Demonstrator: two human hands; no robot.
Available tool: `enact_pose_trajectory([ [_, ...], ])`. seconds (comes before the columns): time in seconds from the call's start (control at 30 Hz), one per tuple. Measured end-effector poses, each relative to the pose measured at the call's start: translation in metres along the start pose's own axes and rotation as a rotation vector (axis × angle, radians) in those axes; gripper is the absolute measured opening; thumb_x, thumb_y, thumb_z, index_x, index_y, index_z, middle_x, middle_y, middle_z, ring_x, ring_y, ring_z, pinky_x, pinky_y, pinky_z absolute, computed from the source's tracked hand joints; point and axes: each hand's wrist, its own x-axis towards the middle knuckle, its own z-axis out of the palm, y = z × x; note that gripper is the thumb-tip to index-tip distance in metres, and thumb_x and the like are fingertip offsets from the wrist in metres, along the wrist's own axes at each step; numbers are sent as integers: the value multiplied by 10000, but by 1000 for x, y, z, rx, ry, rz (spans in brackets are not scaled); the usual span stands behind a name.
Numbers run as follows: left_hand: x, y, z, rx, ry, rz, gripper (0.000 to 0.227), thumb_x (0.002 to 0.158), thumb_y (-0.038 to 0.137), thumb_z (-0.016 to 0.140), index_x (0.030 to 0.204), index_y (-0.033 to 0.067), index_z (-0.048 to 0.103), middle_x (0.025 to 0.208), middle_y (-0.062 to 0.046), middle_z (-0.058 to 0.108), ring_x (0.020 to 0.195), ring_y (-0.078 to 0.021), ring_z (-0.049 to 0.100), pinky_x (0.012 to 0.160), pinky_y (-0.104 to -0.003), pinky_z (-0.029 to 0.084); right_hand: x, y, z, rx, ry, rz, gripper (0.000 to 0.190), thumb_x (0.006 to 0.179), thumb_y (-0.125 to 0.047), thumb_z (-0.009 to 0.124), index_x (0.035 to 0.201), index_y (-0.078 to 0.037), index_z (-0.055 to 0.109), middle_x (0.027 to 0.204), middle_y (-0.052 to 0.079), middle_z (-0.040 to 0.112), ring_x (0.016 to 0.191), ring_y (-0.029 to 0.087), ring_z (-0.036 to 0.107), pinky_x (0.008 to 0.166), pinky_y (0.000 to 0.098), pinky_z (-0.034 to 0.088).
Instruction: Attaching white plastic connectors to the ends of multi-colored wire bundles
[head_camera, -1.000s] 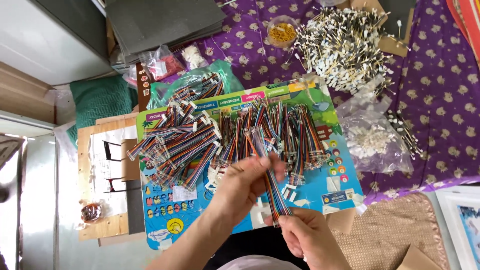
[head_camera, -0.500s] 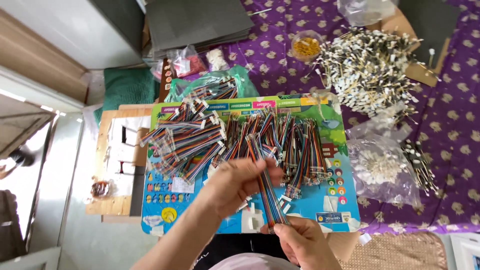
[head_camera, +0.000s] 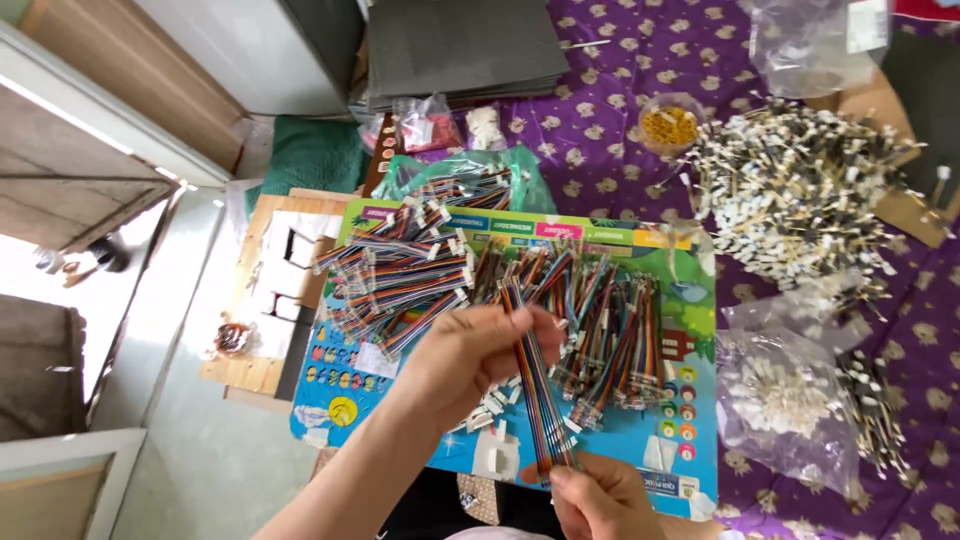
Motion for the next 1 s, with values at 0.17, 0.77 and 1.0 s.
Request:
enact_pose_trajectory([
  [0.17,-19,20,17,69,101,49,274,883,111,613,1062,-82,686,958,-242,730,828,-322,724,698,-422,616,-24,-58,32,-239,-26,125,339,868,-118,637,1093,-5,864,762,30,570,673,113,455,649,262,257],
  [0.77,-31,0,2,512,-481,56,190,886,142,690,851,-41,729,771,-119,716,658,-132,655,634,-254,565,-8,-84,48,79,260,-317,274,863,-140,660,860,104,784,415,40,369,337,109,232,314,254,162],
  [1.0,-22,-4,-15,310,-425,-74,169,865,80,699,847,-87,715,814,-200,721,681,-222,687,653,-316,624,2,-80,50,55,235,-313,259,814,-127,713,905,95,810,405,27,331,361,114,195,330,263,153],
])
